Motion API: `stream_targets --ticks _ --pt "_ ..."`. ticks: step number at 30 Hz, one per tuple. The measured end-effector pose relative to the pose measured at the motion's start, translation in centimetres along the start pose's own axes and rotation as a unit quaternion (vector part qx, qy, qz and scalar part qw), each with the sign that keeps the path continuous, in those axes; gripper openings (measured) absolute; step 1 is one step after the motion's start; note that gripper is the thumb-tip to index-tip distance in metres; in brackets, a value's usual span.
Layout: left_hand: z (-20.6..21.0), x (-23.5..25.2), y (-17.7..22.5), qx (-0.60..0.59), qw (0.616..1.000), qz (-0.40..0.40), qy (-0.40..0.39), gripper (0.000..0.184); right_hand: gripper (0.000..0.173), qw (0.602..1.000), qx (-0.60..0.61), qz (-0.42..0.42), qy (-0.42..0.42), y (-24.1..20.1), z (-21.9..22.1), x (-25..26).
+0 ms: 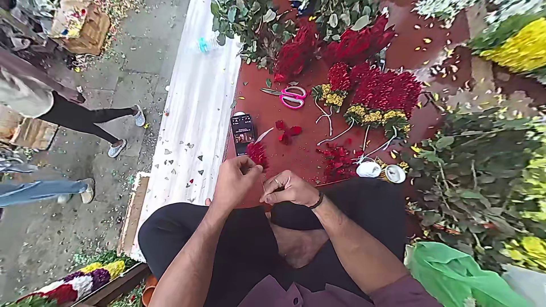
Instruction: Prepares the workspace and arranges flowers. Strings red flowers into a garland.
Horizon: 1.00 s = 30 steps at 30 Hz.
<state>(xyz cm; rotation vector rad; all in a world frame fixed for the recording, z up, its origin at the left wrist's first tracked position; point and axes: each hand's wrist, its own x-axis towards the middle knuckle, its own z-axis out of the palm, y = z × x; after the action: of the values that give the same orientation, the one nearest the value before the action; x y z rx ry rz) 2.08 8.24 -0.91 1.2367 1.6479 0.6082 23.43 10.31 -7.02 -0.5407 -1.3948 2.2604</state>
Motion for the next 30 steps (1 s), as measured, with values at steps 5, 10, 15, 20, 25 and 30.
stream_targets --ticks 5,10,15,20,25,30 --pt "-1.4 -0.1 -1.0 0.062 0.986 -0.095 -0.119 0.013 0.01 0.992 -0.067 -0.032 0.1 -2.1 -2.7 -1.2" --pt "-1.5 -0.1 -0.3 0.018 0.982 -0.054 -0.179 0.012 0.009 0.985 -0.082 -0.03 0.148 -3.2 -4.1 -2.5" --pt "-1.7 -0.2 -0.8 -0.013 0.984 -0.076 -0.162 0.015 0.009 0.992 -0.098 -0.028 0.075 -3.8 -3.8 -2.7" --pt "-1.7 0.0 -0.8 0.021 0.981 -0.122 -0.15 0.017 0.01 0.994 -0.106 -0.02 0.001 -4.5 -2.7 -2.8" --pt "-1.9 -0.2 -0.1 0.031 0.982 -0.126 -0.14 0.018 0.021 0.942 -0.255 0.188 0.114 -5.5 -7.1 -2.9" --pt "-1.2 -0.3 0.1 0.015 0.981 -0.101 -0.163 0.017 0.021 0.752 -0.487 0.285 0.341 0.2 -18.2 3.4"
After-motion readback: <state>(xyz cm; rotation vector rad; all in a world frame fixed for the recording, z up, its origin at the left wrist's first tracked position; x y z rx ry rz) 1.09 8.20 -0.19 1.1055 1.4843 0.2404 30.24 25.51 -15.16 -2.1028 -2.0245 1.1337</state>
